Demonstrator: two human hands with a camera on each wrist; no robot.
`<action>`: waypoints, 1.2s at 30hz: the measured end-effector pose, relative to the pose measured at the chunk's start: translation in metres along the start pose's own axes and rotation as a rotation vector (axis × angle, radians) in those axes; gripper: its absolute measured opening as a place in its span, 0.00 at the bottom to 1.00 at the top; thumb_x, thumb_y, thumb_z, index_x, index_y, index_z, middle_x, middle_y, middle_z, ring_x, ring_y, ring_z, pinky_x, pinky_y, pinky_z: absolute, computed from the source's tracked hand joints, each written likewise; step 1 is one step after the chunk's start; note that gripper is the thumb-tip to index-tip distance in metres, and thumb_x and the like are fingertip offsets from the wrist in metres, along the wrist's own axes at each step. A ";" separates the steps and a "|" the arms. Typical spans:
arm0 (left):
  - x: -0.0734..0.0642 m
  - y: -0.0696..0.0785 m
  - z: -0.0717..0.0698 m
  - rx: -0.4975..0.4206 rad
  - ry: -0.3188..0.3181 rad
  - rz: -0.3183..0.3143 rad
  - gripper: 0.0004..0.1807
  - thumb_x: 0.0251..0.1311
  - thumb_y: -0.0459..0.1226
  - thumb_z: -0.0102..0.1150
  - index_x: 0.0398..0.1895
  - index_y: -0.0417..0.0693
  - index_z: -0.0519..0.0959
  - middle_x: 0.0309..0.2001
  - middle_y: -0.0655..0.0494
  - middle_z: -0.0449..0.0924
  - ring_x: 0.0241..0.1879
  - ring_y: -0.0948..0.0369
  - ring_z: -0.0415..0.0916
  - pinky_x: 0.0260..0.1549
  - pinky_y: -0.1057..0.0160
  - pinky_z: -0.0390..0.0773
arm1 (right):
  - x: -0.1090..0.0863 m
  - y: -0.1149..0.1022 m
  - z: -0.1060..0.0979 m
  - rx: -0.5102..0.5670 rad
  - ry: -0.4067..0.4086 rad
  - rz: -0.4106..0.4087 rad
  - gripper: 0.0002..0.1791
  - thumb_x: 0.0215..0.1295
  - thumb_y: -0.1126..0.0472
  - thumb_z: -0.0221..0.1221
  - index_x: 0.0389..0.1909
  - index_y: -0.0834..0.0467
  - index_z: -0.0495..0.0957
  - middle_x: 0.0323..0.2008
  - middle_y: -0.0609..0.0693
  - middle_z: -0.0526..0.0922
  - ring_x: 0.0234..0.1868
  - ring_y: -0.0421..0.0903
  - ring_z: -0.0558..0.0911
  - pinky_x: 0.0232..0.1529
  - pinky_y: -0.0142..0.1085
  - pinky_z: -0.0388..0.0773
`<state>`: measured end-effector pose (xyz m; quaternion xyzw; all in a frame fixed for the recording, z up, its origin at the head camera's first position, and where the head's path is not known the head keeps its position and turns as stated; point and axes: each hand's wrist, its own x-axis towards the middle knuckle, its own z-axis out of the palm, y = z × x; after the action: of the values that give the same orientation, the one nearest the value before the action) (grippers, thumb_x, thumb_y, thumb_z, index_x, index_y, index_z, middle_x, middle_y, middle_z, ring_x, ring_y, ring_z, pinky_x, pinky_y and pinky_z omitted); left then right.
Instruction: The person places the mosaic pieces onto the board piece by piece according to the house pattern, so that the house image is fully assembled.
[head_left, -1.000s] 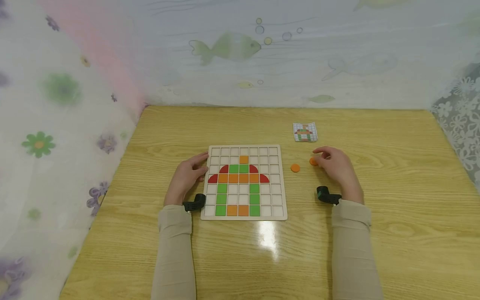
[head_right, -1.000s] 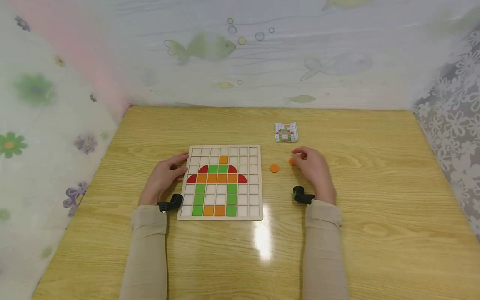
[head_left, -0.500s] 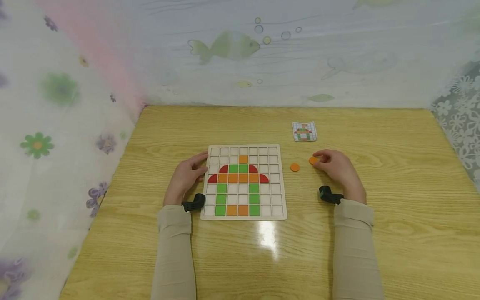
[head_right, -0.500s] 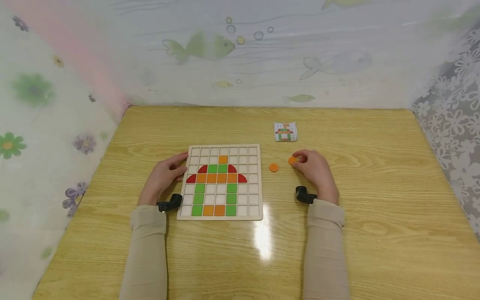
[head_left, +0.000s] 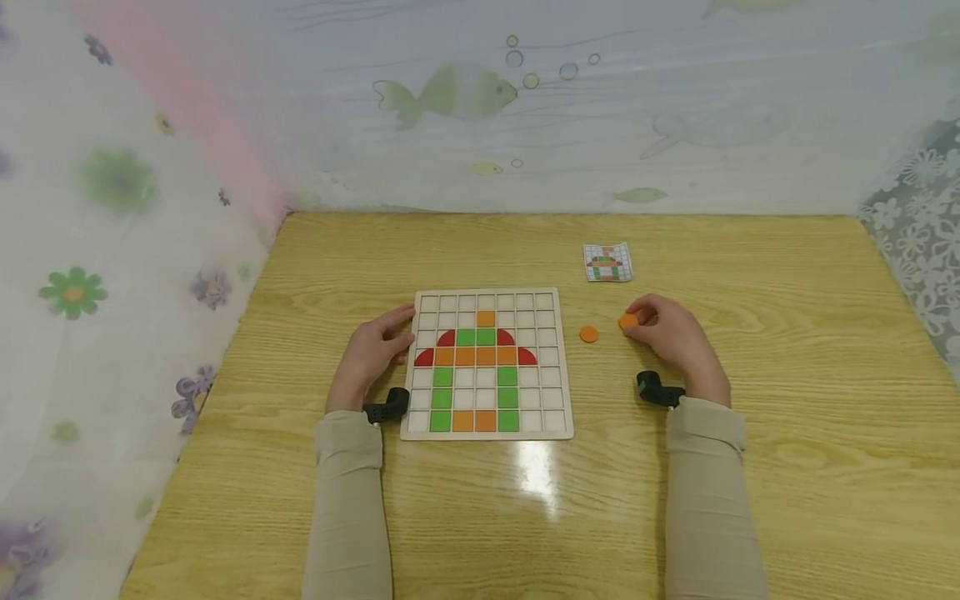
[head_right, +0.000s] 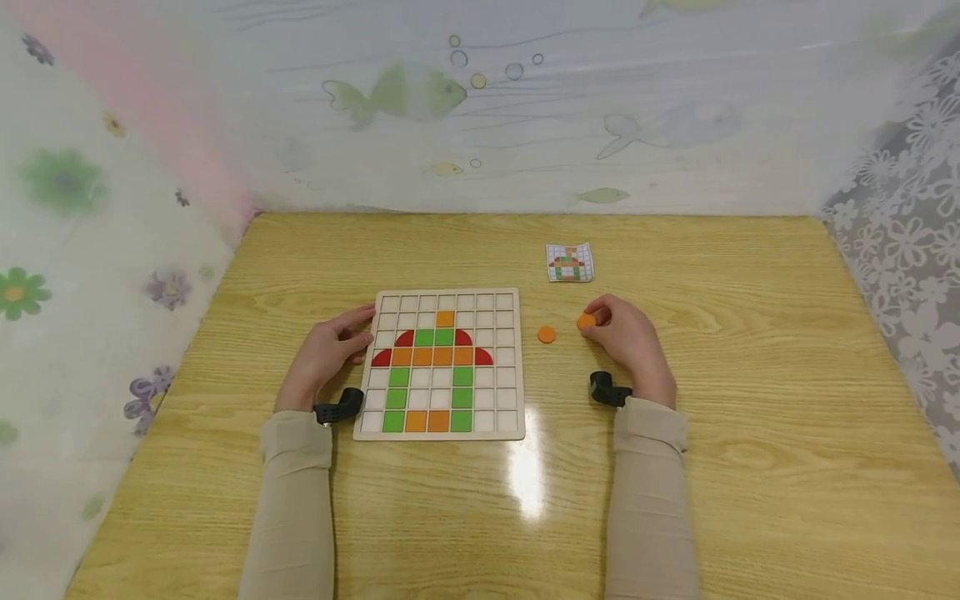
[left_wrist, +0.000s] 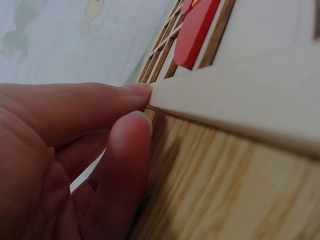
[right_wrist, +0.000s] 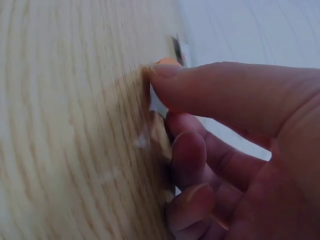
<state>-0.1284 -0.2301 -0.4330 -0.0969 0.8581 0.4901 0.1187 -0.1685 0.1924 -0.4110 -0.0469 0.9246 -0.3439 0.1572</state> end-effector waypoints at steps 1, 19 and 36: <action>0.000 0.000 0.000 -0.003 0.002 -0.004 0.24 0.58 0.39 0.56 0.59 0.67 0.68 0.60 0.69 0.62 0.32 0.59 0.72 0.29 0.65 0.76 | 0.000 0.000 0.000 0.001 0.005 -0.002 0.18 0.60 0.54 0.56 0.48 0.59 0.70 0.40 0.56 0.71 0.39 0.52 0.69 0.40 0.43 0.64; 0.000 0.001 -0.002 0.013 -0.012 0.007 0.24 0.58 0.40 0.55 0.59 0.66 0.68 0.55 0.65 0.68 0.25 0.58 0.71 0.29 0.64 0.74 | 0.008 -0.007 0.012 0.065 0.036 -0.049 0.15 0.65 0.57 0.49 0.50 0.56 0.73 0.38 0.55 0.77 0.33 0.48 0.76 0.35 0.39 0.72; -0.001 0.000 -0.002 0.018 -0.002 0.008 0.24 0.58 0.39 0.55 0.59 0.67 0.68 0.47 0.59 0.72 0.25 0.58 0.71 0.29 0.63 0.74 | 0.024 -0.059 0.042 0.087 -0.008 -0.147 0.13 0.63 0.54 0.53 0.45 0.51 0.78 0.35 0.50 0.79 0.32 0.46 0.75 0.34 0.39 0.70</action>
<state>-0.1274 -0.2317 -0.4315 -0.0919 0.8628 0.4828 0.1188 -0.1791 0.1169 -0.4084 -0.1093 0.9023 -0.3939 0.1371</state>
